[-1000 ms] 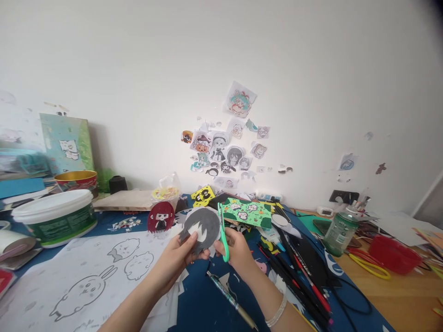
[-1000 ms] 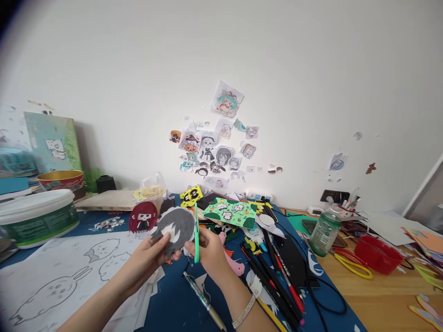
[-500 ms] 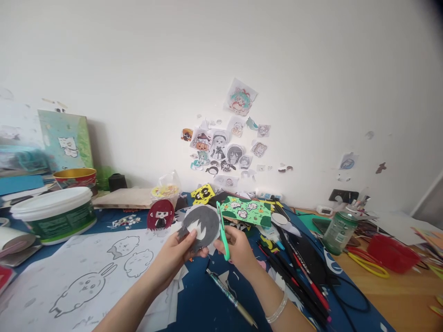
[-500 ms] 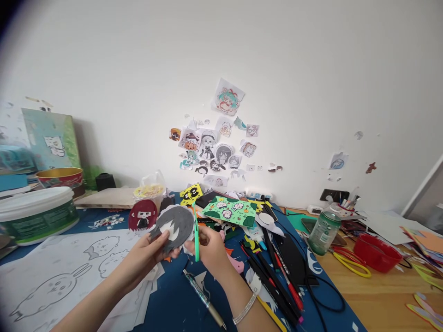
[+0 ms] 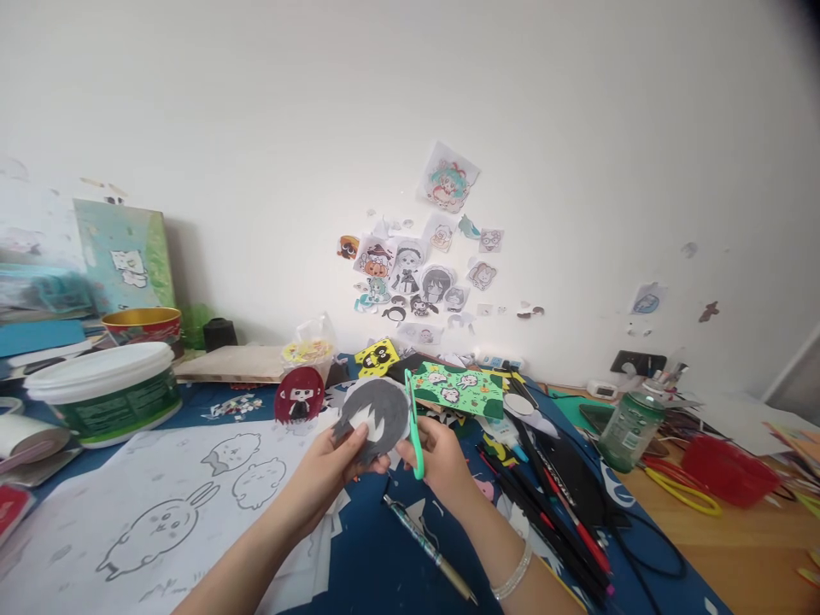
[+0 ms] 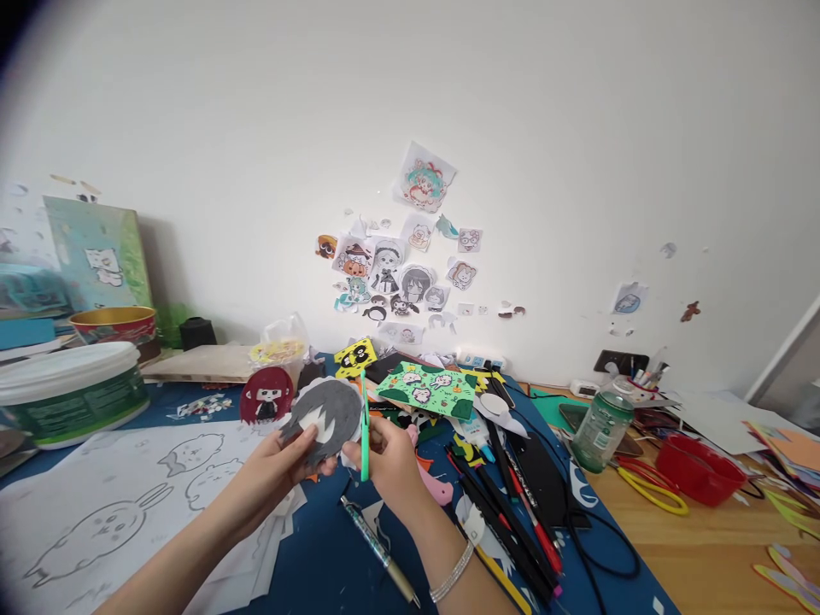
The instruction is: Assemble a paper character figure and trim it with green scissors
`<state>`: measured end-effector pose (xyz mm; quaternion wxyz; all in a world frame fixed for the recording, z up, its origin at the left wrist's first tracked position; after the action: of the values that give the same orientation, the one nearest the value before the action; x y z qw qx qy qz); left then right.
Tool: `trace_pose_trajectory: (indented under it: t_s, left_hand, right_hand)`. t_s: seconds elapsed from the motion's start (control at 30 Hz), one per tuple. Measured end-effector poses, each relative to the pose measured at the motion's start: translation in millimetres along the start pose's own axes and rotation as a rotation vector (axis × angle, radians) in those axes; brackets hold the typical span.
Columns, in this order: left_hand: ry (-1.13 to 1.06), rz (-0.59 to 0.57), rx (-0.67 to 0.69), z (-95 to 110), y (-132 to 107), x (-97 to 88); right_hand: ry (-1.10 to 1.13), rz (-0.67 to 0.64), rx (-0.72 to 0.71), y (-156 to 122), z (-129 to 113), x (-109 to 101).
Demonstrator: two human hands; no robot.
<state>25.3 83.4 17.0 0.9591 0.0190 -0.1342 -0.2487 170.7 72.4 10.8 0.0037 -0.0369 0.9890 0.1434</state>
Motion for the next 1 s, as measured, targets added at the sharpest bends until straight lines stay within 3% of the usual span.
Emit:
trace_pose_trajectory:
  t_s: [0.67,1.0]
  left_hand:
    - [0.0,-0.01,-0.016,-5,3,-5.1]
    - [0.007,-0.058,-0.055,6,2,-7.5]
  right_hand:
    - [-0.01,0.033,0.004,-1,1,2]
    - [-0.027,0.007,0.038,0,4,-1]
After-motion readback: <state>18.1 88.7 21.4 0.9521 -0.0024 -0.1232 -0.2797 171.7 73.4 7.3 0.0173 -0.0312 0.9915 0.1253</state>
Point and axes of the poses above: each hand's wrist, its own y-axis towards the middle knuckle, its own x-axis out of the palm, z = x × y, the point moved 4 cm from there along y, towards the middle knuckle, and after that the axes turned 4 degrees about y, right-handed, at the moved point
